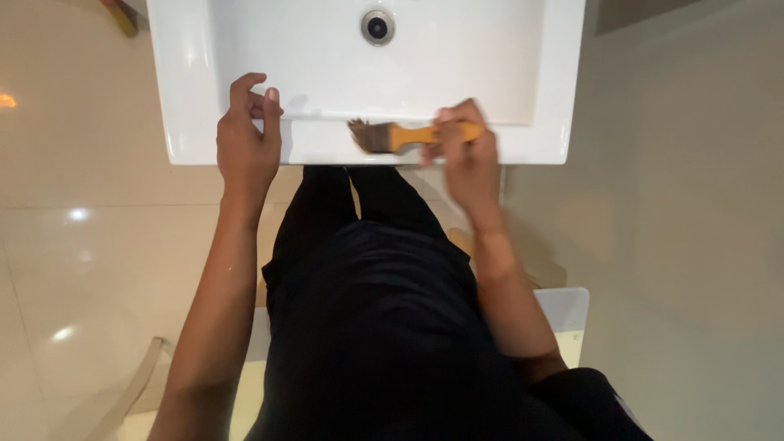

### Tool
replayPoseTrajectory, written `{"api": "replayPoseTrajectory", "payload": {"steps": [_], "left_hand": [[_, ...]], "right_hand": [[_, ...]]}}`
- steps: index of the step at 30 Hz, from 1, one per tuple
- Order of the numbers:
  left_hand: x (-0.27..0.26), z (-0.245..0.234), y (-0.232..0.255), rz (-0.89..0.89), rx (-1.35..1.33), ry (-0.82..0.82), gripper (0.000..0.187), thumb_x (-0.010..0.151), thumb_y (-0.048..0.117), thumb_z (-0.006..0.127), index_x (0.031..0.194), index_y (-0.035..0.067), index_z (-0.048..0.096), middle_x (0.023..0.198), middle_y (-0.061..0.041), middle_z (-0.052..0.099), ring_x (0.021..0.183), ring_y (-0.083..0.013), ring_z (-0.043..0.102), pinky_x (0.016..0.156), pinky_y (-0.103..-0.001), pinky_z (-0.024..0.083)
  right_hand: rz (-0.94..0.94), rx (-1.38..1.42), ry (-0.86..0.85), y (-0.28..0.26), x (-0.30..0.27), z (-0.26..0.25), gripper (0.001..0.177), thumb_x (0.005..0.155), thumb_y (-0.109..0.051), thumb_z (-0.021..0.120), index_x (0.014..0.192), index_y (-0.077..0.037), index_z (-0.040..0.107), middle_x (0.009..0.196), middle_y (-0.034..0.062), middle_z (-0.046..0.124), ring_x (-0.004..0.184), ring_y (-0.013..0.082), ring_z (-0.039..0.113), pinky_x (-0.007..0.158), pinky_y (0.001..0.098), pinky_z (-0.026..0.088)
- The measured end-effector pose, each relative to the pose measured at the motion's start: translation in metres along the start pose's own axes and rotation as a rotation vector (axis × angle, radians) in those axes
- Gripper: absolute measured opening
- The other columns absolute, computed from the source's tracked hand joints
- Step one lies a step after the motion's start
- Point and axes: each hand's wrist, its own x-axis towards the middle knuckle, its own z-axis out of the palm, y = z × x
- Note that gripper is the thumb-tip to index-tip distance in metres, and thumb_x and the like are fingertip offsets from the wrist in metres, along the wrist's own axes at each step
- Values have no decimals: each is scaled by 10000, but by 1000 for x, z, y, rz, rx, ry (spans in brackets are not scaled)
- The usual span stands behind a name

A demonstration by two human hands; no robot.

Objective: The person scrubs a white bathroom sink using a small brush. They repeatedly scrub the basin, the drain area, and the rim of the sink.

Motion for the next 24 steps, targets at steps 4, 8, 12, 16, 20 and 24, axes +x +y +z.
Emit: {"api": "replayPoseTrajectory", "payload": {"steps": [4, 8, 12, 16, 20, 24], "left_hand": [[-1, 2, 4, 42, 64, 48, 276, 1135, 275, 594, 1289, 47, 619, 891, -68, 735, 835, -212, 718, 700, -345, 536], [0, 5, 9, 72, 114, 93, 230, 1111, 244, 634, 1238, 53, 650, 888, -71, 736, 837, -221, 724, 701, -354, 539], [1, 5, 10, 84, 135, 91, 219, 1102, 231, 650, 1231, 54, 654, 891, -74, 735, 842, -224, 725, 697, -356, 537], [0, 5, 9, 67, 139, 82, 221, 1098, 229, 643, 1231, 54, 653, 899, -65, 740, 846, -215, 722, 692, -352, 534], [1, 7, 5, 34, 156, 68, 217, 1113, 222, 604, 1250, 62, 652, 934, -52, 743, 849, -204, 710, 686, -347, 528], [0, 4, 5, 4, 98, 40, 227, 1123, 233, 585, 1267, 66, 638, 936, -50, 730, 868, -187, 714, 688, -335, 528]], "right_hand": [[-33, -191, 150, 3, -2, -93, 237, 1162, -201, 467, 1042, -19, 559, 888, 70, 600, 699, 146, 647, 595, 295, 564], [-83, -379, 420, -8, -16, -157, 234, 1179, -165, 498, 995, -22, 516, 839, 58, 583, 667, 153, 606, 605, 306, 510], [-116, -675, 539, -10, -19, -157, 253, 1174, -157, 516, 957, -27, 504, 756, 51, 574, 618, 140, 592, 563, 304, 466], [-303, -681, 243, 8, -16, -90, 283, 1174, -145, 464, 923, -39, 539, 786, 65, 519, 658, 158, 527, 552, 316, 406], [-163, -275, 27, 9, -6, -13, 239, 1140, -219, 522, 1017, -19, 570, 807, 56, 582, 672, 116, 590, 580, 285, 489], [20, -9, -120, -7, -1, -2, 318, 1118, -290, 500, 1147, -9, 645, 900, 81, 665, 791, 126, 664, 651, 276, 576]]}}
